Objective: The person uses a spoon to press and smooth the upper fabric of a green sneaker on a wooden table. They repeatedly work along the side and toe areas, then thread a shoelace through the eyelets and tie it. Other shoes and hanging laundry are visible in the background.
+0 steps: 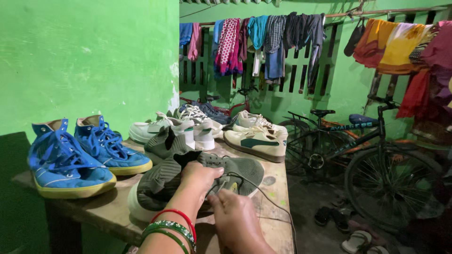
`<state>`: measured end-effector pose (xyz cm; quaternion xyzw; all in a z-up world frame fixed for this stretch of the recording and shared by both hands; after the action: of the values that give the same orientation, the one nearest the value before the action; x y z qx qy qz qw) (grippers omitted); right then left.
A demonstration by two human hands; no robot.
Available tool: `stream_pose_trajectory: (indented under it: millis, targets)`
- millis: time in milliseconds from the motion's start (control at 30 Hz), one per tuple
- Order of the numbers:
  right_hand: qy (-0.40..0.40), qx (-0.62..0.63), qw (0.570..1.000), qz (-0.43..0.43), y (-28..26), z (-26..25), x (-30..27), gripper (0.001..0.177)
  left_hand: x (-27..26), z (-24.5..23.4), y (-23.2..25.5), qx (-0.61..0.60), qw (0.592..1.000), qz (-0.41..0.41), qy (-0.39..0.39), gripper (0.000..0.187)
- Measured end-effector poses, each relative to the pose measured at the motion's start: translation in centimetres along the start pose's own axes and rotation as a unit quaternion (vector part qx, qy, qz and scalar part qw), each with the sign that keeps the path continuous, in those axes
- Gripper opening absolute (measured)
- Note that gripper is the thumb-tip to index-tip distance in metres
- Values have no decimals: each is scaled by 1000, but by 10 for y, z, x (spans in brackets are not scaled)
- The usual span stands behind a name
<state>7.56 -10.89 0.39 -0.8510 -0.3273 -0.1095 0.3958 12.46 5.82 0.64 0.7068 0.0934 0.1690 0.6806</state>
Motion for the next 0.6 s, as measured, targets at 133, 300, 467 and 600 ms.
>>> stream_pose_trajectory:
  millis: [133,300,467,600]
  targets:
    - [37,6,999,2,-6,-10,-2,30,3,1,-1,4,999,17,-46,44]
    - [53,447,883,-133,-4,-24,10,29,-11,7,5,70,994,27,-77,54]
    - [138,585,799,7,45,-13,14,32,-18,8,10,54,994,48,-85,54]
    - [173,644,745,-21,56,-9,22,30,-15,1,10,117,992,53,8,60]
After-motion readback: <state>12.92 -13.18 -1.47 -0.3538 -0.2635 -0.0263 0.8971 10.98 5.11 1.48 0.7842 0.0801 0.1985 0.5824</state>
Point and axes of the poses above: each hand's wrist, its own x-axis towards the middle knuckle, its own z-axis out of the palm, y = z × x, the point moved 9 cm from there along x, towards the middle knuckle, and after that the axes turned 14 degrees about -y, right-handed, at the moved point
